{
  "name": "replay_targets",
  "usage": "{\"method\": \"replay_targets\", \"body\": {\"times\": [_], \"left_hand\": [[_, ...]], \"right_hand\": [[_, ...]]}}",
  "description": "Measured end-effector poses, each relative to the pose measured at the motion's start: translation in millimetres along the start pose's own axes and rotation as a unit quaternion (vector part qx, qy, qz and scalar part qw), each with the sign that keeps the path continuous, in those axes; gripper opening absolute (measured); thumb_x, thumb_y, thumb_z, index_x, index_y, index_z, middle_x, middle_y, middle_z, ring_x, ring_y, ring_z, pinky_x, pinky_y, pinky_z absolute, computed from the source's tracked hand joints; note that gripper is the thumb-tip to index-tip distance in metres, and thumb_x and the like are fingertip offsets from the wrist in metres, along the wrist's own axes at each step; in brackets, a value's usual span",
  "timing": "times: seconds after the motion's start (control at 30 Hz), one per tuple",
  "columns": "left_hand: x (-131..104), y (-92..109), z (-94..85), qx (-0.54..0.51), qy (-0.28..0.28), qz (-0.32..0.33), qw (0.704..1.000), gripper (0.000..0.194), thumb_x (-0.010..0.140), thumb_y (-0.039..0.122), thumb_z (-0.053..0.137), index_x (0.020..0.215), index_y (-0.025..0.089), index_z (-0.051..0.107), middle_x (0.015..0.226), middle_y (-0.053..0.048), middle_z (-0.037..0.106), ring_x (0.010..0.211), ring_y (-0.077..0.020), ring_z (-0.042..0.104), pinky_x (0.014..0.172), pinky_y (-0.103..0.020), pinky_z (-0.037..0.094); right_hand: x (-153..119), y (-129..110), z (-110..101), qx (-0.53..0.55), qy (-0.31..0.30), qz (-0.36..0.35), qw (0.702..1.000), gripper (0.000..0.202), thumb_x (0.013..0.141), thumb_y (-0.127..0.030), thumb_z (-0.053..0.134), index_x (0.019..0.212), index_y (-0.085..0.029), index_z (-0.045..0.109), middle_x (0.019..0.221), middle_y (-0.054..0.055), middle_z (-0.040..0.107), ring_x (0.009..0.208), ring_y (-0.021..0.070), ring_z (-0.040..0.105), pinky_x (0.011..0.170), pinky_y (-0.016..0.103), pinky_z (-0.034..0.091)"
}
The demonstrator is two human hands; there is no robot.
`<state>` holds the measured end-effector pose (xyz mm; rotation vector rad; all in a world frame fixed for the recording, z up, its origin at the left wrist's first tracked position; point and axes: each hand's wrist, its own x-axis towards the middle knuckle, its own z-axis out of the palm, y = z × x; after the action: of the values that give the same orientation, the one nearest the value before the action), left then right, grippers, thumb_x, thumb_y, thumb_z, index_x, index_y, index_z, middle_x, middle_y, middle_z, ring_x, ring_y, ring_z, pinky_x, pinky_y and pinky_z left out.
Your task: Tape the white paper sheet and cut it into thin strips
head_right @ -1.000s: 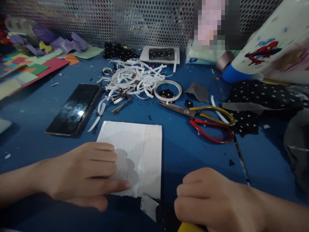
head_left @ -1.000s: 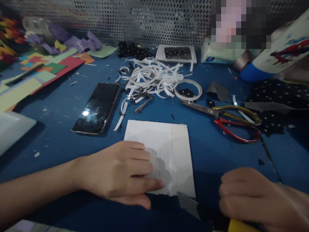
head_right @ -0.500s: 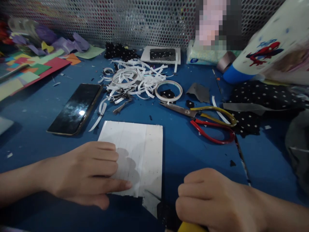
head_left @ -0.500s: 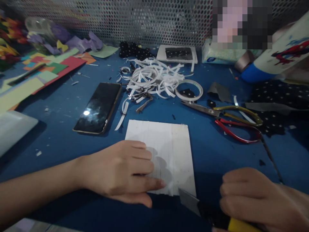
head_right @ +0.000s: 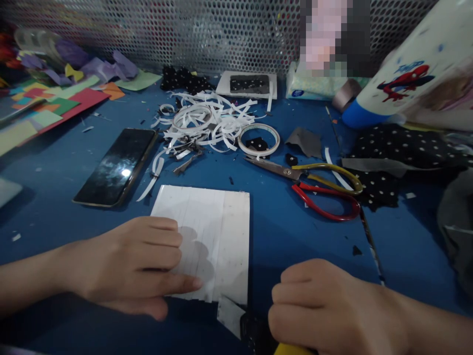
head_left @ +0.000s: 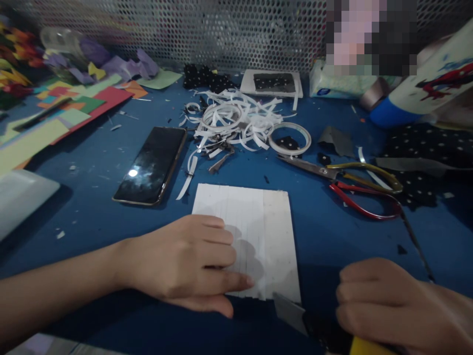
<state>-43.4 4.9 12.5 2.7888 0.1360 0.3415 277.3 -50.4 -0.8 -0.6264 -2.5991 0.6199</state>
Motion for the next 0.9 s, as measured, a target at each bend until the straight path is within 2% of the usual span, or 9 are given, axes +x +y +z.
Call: {"method": "replay_targets", "body": {"times": [0.1, 0.27, 0.5, 0.9], "left_hand": [[0.2, -0.4, 0.5, -0.007, -0.003, 0.002, 1.000, 0.033, 0.102, 0.036, 0.046, 0.111, 0.013, 0.068, 0.069, -0.002, 0.056, 0.063, -0.0186, 0.047, 0.057, -0.036, 0.034], [0.8, -0.9, 0.3, -0.015, -0.003, 0.003, 1.000, 0.033, 0.101, 0.036, 0.048, 0.112, 0.013, 0.068, 0.070, -0.002, 0.056, 0.063, -0.0192, 0.047, 0.057, -0.037, 0.033], [1.3, -1.2, -0.4, -0.014, -0.005, 0.002, 1.000, 0.033, 0.102, 0.035, 0.046, 0.111, 0.013, 0.069, 0.070, -0.002, 0.056, 0.063, -0.0186, 0.047, 0.059, -0.036, 0.034], [0.2, -0.4, 0.2, -0.015, -0.006, 0.000, 1.000, 0.032, 0.101, 0.036, 0.048, 0.113, 0.014, 0.068, 0.070, -0.002, 0.055, 0.063, -0.0188, 0.046, 0.058, -0.036, 0.034]], "right_hand": [[-1.2, -1.2, 0.5, -0.022, 0.015, 0.001, 1.000, 0.026, 0.081, -0.028, 0.070, 0.062, -0.024, 0.053, 0.052, -0.003, 0.049, 0.046, 0.0146, 0.054, 0.043, 0.025, 0.046], [1.7, -2.4, 0.8, 0.003, 0.020, 0.015, 1.000, 0.026, 0.083, -0.022, 0.067, 0.061, -0.024, 0.053, 0.053, -0.003, 0.048, 0.047, 0.0141, 0.053, 0.043, 0.025, 0.046], [-1.6, -3.6, 4.9, -0.026, 0.043, 0.009, 0.999, 0.032, 0.084, -0.032, 0.069, 0.058, -0.023, 0.053, 0.052, -0.003, 0.047, 0.046, 0.0140, 0.053, 0.043, 0.025, 0.046], [2.9, -2.5, 1.8, -0.044, 0.027, -0.010, 0.999, 0.032, 0.086, -0.035, 0.068, 0.059, -0.023, 0.056, 0.053, -0.003, 0.049, 0.047, 0.0134, 0.052, 0.047, 0.025, 0.046]]}}
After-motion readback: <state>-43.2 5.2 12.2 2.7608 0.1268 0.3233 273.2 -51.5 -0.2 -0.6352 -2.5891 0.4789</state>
